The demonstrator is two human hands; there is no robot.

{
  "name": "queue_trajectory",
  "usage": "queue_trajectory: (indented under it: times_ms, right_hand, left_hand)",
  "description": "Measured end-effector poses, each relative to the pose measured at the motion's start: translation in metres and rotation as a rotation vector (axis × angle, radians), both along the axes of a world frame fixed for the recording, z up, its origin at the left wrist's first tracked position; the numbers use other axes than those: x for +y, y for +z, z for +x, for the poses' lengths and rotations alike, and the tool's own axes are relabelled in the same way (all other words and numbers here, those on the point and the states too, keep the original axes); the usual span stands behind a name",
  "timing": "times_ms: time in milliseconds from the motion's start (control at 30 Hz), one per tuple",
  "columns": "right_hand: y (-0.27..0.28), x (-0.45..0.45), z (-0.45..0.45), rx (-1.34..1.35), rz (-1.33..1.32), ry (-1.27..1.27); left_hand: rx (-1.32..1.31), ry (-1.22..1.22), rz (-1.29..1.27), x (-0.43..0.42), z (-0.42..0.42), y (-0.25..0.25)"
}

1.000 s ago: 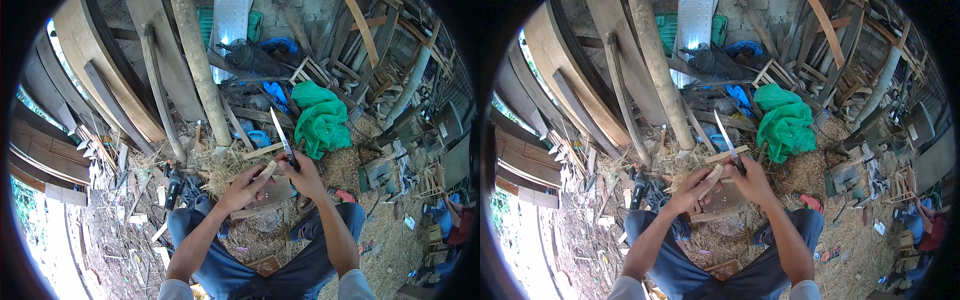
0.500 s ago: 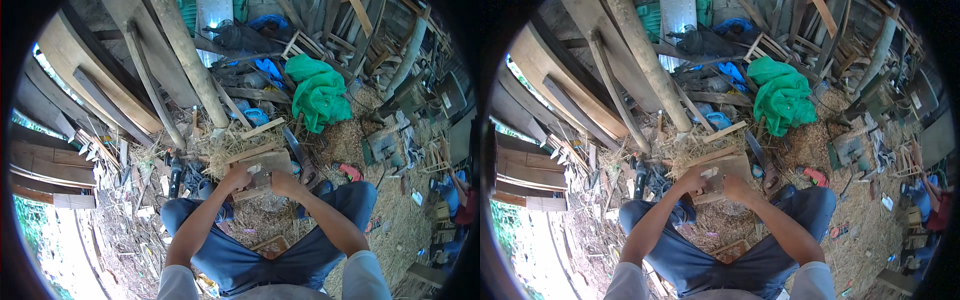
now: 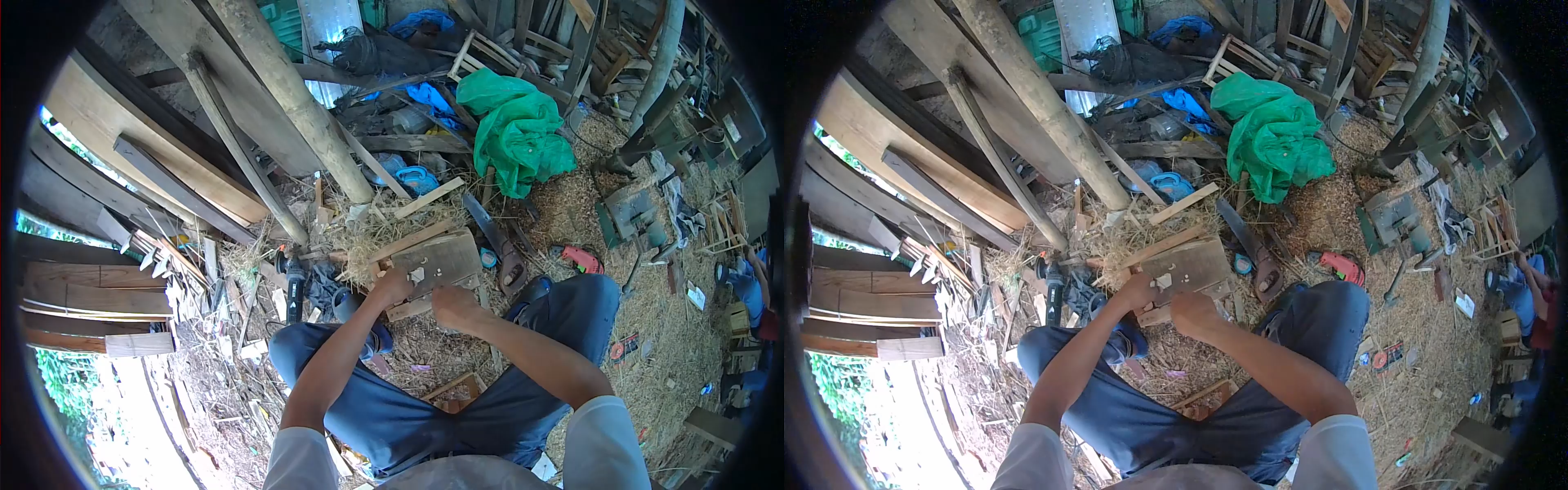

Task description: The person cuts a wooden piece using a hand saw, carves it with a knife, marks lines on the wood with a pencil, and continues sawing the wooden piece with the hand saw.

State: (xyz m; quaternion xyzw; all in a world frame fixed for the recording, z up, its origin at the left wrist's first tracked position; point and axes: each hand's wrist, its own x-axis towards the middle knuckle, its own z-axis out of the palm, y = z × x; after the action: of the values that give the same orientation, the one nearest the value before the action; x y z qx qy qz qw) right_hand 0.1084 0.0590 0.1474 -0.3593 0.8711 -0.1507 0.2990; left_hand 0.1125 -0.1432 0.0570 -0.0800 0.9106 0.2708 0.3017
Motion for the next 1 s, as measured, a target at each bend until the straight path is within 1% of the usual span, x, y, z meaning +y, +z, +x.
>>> queue_trajectory:
  times_ms: [67,200,300,367,500,567,600,667,700,767,867,1000]
  right_hand:
    - [0.021,-0.001,-0.004,0.029,0.017,0.003]
    - [0.017,-0.005,-0.003,-0.02,0.039,-0.008]
    - [0.012,-0.009,0.002,0.042,0.084,-0.05]
    - [0.019,-0.013,0.001,-0.01,0.197,-0.022]
    - [0.024,-0.011,-0.007,-0.071,0.143,-0.026]
    - [0.022,-0.006,-0.003,0.093,0.059,0.001]
    - [0.017,-0.007,-0.003,0.094,0.062,0.002]
    - [0.003,-0.009,-0.002,-0.021,0.114,-0.029]
    - [0.009,-0.009,-0.005,-0.024,0.117,-0.029]
    - [0.026,-0.011,-0.011,-0.023,0.075,-0.048]
    - [0.016,-0.009,-0.008,-0.065,0.105,-0.033]
    - [0.016,-0.013,-0.001,-0.063,0.183,-0.061]
  left_hand:
    - [0.002,0.026,-0.066,0.002,-0.001,0.002]
    - [0.061,0.081,-0.074,0.006,0.003,0.01]
    - [0.039,0.058,-0.056,0.006,0.002,0.012]
    - [-0.028,0.06,-0.094,0.007,-0.001,0.018]
    - [0.053,0.108,-0.046,0.014,-0.005,0.034]
    - [-0.082,0.131,-0.106,0.018,-0.011,0.043]
    - [-0.081,0.131,-0.102,0.018,-0.012,0.041]
    - [-0.093,0.145,-0.099,0.016,-0.013,0.037]
    - [-0.096,0.144,-0.097,0.015,-0.011,0.03]
    - [0.041,0.138,-0.061,0.01,-0.007,0.016]
    - [-0.03,0.13,-0.122,0.013,-0.009,0.023]
    - [-0.006,0.119,-0.116,0.01,-0.008,0.016]
